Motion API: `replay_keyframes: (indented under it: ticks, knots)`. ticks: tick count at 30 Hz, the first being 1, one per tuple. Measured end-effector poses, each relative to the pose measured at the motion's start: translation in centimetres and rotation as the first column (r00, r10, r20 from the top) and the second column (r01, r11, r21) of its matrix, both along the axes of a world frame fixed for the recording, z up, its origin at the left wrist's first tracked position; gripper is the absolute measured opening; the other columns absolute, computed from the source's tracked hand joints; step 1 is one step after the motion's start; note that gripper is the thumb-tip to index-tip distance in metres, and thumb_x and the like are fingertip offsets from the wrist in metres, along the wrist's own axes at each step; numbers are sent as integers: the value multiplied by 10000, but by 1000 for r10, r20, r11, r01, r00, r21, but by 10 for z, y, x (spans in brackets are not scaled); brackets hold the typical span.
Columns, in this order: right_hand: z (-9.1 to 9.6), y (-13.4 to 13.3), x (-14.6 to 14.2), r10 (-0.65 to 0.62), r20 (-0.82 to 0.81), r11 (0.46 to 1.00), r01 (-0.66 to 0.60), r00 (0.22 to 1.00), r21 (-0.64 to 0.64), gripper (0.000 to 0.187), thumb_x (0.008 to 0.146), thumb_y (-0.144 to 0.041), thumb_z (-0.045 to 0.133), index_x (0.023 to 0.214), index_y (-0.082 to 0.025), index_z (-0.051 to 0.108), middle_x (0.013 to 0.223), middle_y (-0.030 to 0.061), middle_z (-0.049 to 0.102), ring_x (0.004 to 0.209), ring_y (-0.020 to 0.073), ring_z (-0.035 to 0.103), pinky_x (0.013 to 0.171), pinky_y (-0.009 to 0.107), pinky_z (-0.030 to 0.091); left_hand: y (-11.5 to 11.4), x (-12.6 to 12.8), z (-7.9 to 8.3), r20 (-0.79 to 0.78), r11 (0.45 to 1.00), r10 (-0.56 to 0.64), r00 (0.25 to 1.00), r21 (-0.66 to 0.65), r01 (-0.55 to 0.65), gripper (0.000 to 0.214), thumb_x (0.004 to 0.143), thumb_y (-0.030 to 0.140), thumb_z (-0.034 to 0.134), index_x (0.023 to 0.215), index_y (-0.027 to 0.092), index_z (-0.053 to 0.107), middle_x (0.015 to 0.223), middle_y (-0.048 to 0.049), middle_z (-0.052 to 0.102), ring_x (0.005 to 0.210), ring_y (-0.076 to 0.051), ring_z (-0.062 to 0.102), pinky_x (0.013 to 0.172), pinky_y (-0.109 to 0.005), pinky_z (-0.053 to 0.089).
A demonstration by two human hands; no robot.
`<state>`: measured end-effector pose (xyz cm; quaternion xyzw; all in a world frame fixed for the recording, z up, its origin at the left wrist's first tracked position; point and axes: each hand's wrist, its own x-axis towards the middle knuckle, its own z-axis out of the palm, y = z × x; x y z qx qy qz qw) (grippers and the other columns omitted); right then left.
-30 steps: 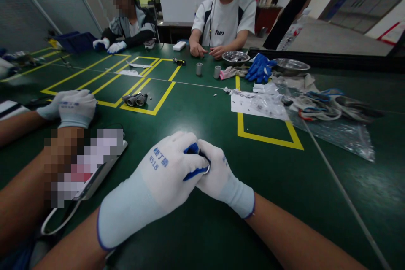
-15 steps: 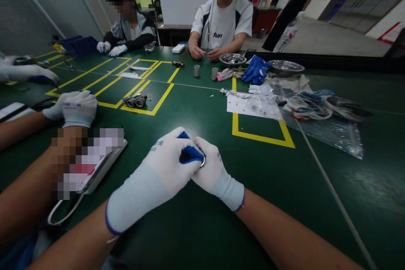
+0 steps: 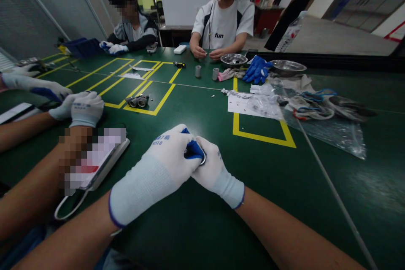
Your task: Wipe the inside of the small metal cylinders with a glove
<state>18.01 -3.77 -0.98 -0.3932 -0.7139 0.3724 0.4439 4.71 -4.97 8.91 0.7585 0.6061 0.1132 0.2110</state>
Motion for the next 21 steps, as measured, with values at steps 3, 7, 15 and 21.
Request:
replay_keyframes:
  ticks: [3, 7, 15, 21]
  knots:
    - [-1, 1, 1, 8, -40, 1000, -9, 999, -21, 202, 779, -189, 750, 836, -245, 564, 882, 43, 705, 898, 270, 703, 823, 438, 581, 3, 3, 5, -22, 1000, -6, 1000, -25, 6, 166, 877, 228, 721, 745, 204, 623, 873, -14, 601, 771, -204, 600, 707, -356, 473]
    - [0, 1, 1, 22, -90, 999, -26, 996, -36, 160, 800, -189, 728, 897, -238, 611, 917, 63, 721, 941, 298, 722, 851, 487, 603, 8, 2, 3, 8, 998, -29, 1000, 50, 28, 158, 807, 215, 757, 774, 214, 602, 862, -2, 582, 742, -196, 580, 650, -331, 450]
    - [5, 1, 1, 85, -138, 996, -80, 987, 37, 205, 873, -219, 726, 1066, -224, 658, 1086, 94, 768, 1025, 290, 758, 886, 462, 640, 24, -8, 0, 175, 981, -58, 983, -173, 89, 187, 759, 248, 783, 865, 218, 632, 868, 13, 650, 792, -211, 618, 699, -349, 477]
    - [4, 1, 0, 48, -116, 993, -35, 992, 115, 157, 854, -177, 679, 1003, -219, 652, 1029, 82, 776, 946, 273, 767, 834, 428, 641, 37, -11, 2, 246, 946, -96, 965, -279, 165, 235, 715, 295, 814, 854, 214, 642, 857, 19, 671, 796, -209, 633, 694, -338, 482]
